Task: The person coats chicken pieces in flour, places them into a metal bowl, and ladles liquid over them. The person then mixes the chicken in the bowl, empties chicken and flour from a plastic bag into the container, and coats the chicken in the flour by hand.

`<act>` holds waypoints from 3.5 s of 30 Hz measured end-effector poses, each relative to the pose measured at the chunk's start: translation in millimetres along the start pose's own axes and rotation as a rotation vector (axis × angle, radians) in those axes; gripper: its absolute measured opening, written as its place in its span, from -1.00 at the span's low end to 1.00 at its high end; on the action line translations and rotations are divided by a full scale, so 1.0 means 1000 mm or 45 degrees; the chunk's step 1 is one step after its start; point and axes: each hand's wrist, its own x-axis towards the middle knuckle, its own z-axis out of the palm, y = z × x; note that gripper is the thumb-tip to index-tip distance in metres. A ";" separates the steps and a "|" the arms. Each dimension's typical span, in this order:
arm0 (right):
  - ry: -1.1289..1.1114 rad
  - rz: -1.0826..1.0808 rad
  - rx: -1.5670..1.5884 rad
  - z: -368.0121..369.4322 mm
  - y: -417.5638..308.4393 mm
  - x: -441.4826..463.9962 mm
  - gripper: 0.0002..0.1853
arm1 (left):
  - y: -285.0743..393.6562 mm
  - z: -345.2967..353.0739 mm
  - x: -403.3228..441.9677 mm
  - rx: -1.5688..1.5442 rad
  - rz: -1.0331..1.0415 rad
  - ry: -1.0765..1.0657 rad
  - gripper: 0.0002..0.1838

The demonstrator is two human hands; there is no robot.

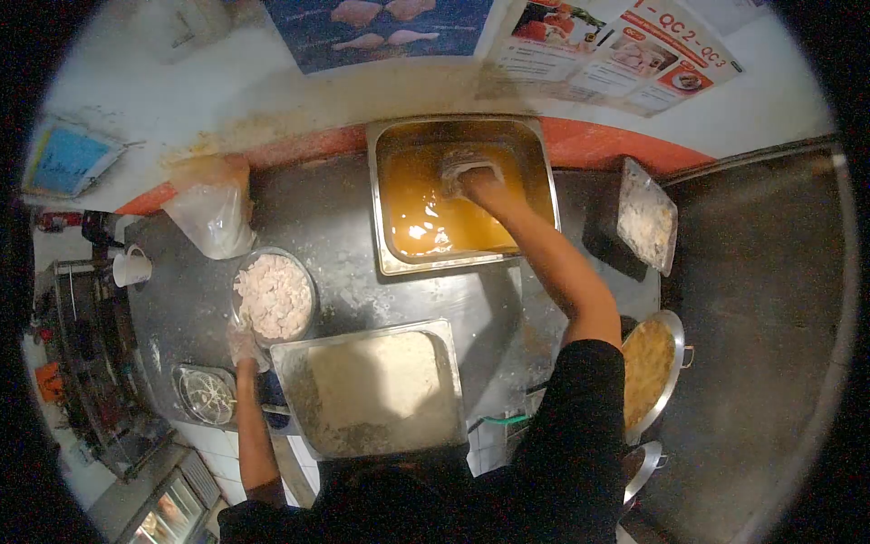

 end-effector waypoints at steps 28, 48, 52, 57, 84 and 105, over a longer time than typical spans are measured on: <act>-0.544 -0.143 -0.079 -0.103 -0.035 -0.086 -0.60 | -0.026 0.016 0.011 0.300 0.321 -0.065 -0.40; 0.459 0.358 0.191 -0.093 0.009 -0.122 -0.58 | -0.015 0.013 0.007 -0.135 0.213 -0.072 -0.35; 0.519 0.459 0.562 -0.058 0.007 -0.100 -0.59 | -0.031 0.027 0.020 -0.064 0.256 0.148 -0.43; 0.455 0.554 1.573 -0.036 -0.002 -0.107 -0.68 | -0.038 0.030 0.032 -0.232 0.341 0.078 -0.48; 0.429 0.087 0.441 -0.024 0.025 -0.076 -0.73 | -0.035 0.020 0.025 -0.319 0.154 -0.187 -0.36; 0.466 0.452 2.966 -0.090 -0.039 -0.150 -0.81 | 0.190 -0.127 -0.087 -1.001 -0.035 -0.552 -0.43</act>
